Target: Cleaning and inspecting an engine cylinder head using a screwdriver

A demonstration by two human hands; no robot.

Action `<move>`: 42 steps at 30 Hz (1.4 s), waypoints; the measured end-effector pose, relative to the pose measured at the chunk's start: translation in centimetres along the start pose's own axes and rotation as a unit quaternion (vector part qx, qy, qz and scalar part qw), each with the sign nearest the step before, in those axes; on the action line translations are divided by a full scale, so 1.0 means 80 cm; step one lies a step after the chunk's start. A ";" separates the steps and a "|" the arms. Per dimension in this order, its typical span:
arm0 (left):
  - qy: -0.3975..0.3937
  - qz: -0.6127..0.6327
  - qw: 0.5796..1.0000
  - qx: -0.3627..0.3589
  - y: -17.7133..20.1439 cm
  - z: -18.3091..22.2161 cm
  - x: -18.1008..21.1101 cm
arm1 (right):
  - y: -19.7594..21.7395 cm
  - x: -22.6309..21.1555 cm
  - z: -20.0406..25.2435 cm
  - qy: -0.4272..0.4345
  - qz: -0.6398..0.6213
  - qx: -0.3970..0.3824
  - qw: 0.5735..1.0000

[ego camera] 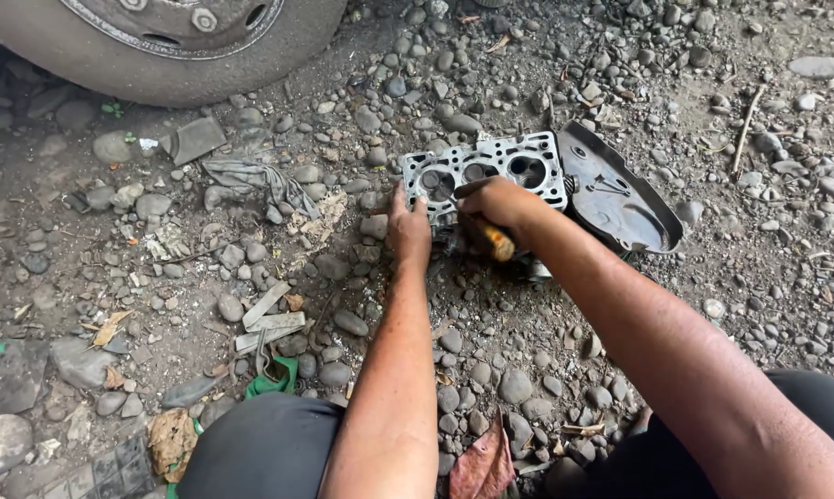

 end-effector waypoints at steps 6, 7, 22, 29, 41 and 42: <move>-0.157 0.020 0.984 0.079 0.041 0.052 0.069 | 0.000 0.031 -0.064 -0.106 -0.389 -0.086 0.911; -0.157 0.022 0.984 0.081 0.040 0.052 0.068 | 0.001 0.025 -0.062 -0.104 -0.387 -0.086 0.912; -0.343 -0.117 0.928 0.089 -0.008 0.002 0.046 | -0.002 0.016 -0.088 -0.048 -0.437 -0.055 0.897; -0.387 -0.064 0.919 0.032 0.023 -0.001 0.083 | 0.078 -0.075 -0.018 0.177 -0.209 0.015 0.962; -0.176 -0.060 0.974 -0.130 0.061 0.005 0.110 | 0.030 -0.106 -0.008 0.326 0.023 0.071 0.943; -0.221 -0.051 0.965 -0.131 0.059 0.000 0.109 | 0.033 -0.107 -0.011 0.320 -0.053 0.076 0.943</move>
Point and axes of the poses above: each hand's wrist, its own z-axis away from the middle knuckle, its own y-axis out of the back of the hand, x = y × z, the point moved 3 cm from there along -z, towards the middle knuckle, and after that the axes turned 15 degrees about x, right-handed, at the moved point
